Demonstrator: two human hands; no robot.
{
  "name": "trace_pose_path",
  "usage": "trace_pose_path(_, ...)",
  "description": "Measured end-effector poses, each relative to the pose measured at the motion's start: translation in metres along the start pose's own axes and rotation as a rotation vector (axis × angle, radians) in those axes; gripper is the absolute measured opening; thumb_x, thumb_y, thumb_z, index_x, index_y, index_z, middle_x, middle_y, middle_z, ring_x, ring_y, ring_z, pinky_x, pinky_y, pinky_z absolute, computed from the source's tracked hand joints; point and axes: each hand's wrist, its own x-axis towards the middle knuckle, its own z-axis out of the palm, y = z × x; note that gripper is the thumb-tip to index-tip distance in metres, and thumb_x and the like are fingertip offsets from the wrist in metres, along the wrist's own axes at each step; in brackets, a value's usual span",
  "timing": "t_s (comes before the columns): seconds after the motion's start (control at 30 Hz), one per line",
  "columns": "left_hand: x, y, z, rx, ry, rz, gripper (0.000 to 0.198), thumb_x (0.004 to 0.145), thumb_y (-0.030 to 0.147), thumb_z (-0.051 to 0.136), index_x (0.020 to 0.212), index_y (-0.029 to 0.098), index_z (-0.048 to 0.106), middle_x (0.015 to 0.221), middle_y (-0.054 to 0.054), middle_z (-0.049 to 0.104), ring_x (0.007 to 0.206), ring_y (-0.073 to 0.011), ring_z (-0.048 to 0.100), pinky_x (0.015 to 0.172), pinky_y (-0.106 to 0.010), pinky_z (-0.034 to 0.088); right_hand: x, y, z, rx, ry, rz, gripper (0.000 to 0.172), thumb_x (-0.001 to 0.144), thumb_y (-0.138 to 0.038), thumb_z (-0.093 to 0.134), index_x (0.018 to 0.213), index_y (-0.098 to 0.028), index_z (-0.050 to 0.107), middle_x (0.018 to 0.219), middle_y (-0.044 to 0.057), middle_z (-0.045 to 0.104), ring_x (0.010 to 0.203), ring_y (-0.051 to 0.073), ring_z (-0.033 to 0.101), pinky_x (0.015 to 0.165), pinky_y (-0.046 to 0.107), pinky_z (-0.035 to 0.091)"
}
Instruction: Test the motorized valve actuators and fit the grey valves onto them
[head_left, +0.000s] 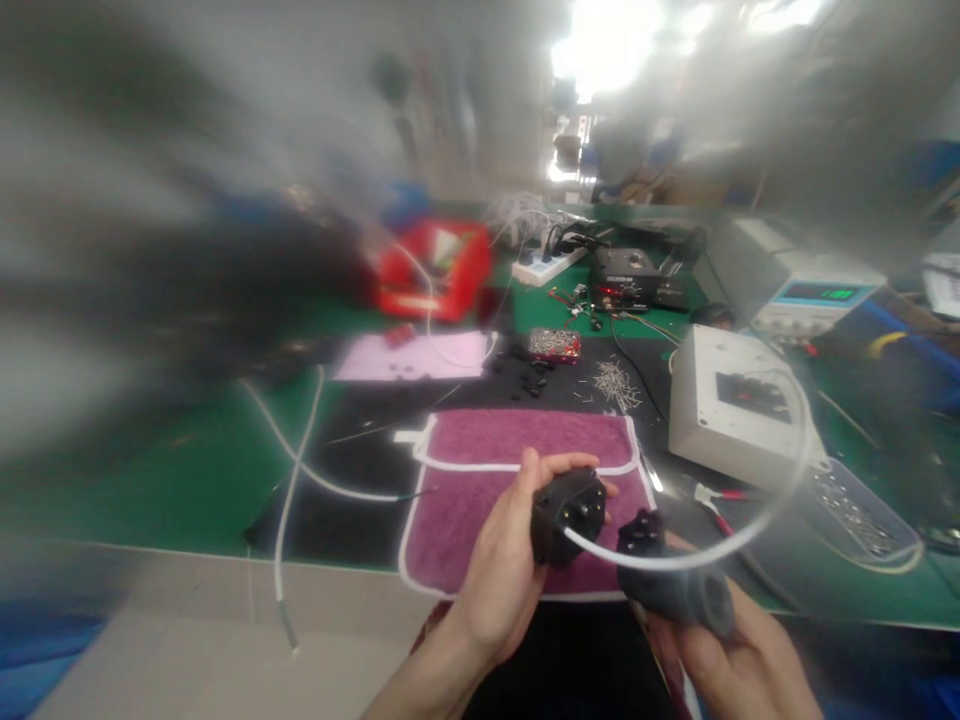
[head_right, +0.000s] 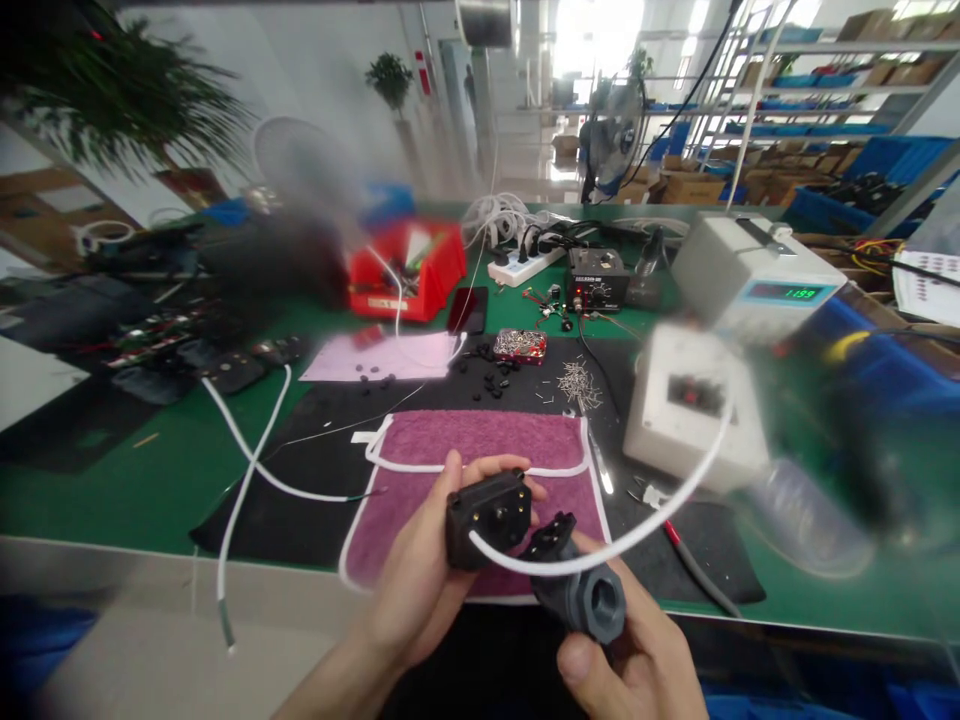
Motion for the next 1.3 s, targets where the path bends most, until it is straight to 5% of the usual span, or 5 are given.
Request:
trace_pose_path(0.23,-0.022,0.006,0.002,0.381,-0.026,0.236,0.055,0.113,0.057,0.028,0.132,0.025,0.068,0.119,-0.005,0.072,0.105,-0.0193,0.071,0.094,-0.031,0.054,0.007,0.0,-0.006,0.026,-0.198,-0.051,0.052,0.087,-0.064,0.085,0.122,-0.027,0.078,0.107,0.009,0.067,0.073,0.019,0.064,0.064,0.023,0.051)
trace_pose_path(0.43,-0.024,0.015,0.005,0.621,-0.097,0.505,0.047,0.115,0.044,0.031,0.131,0.021,0.069,0.117,-0.007,0.072,0.105,-0.0176,0.069,0.092,-0.028,0.052,0.01,-0.006,-0.011,-0.115,-0.075,-0.259,0.045,0.081,-0.053,0.093,0.115,-0.026,0.081,0.11,0.009,0.072,0.097,0.03,0.071,0.087,0.032,0.06)
trace_pose_path(0.8,-0.016,0.018,-0.008,0.86,-0.299,0.792,0.037,0.105,0.018,0.044,0.138,0.014,0.061,0.131,-0.008,0.066,0.124,-0.0149,0.061,0.109,-0.026,0.046,0.014,-0.002,-0.027,-0.36,-0.232,-0.477,0.059,0.089,-0.038,0.091,0.142,-0.033,0.063,0.124,0.003,0.07,0.103,0.021,0.073,0.087,0.016,0.06)
trace_pose_path(1.03,-0.021,0.008,-0.007,0.806,-0.187,0.599,0.038,0.114,0.03,0.033,0.141,0.026,0.059,0.129,-0.001,0.068,0.119,-0.0111,0.064,0.103,-0.023,0.048,0.017,0.003,-0.018,-0.128,-0.258,-0.355,0.046,0.096,-0.048,0.081,0.138,-0.033,0.068,0.115,0.006,0.071,0.087,0.02,0.073,0.071,0.02,0.059)
trace_pose_path(1.3,-0.019,0.004,-0.001,0.692,-0.101,0.361,0.044,0.117,0.045,0.025,0.131,0.031,0.064,0.123,0.003,0.07,0.114,-0.0116,0.067,0.1,-0.025,0.049,0.018,-0.021,-0.012,-0.289,-0.149,-0.262,0.046,0.088,-0.058,0.088,0.115,-0.022,0.078,0.105,0.006,0.074,0.089,0.023,0.073,0.075,0.02,0.058)
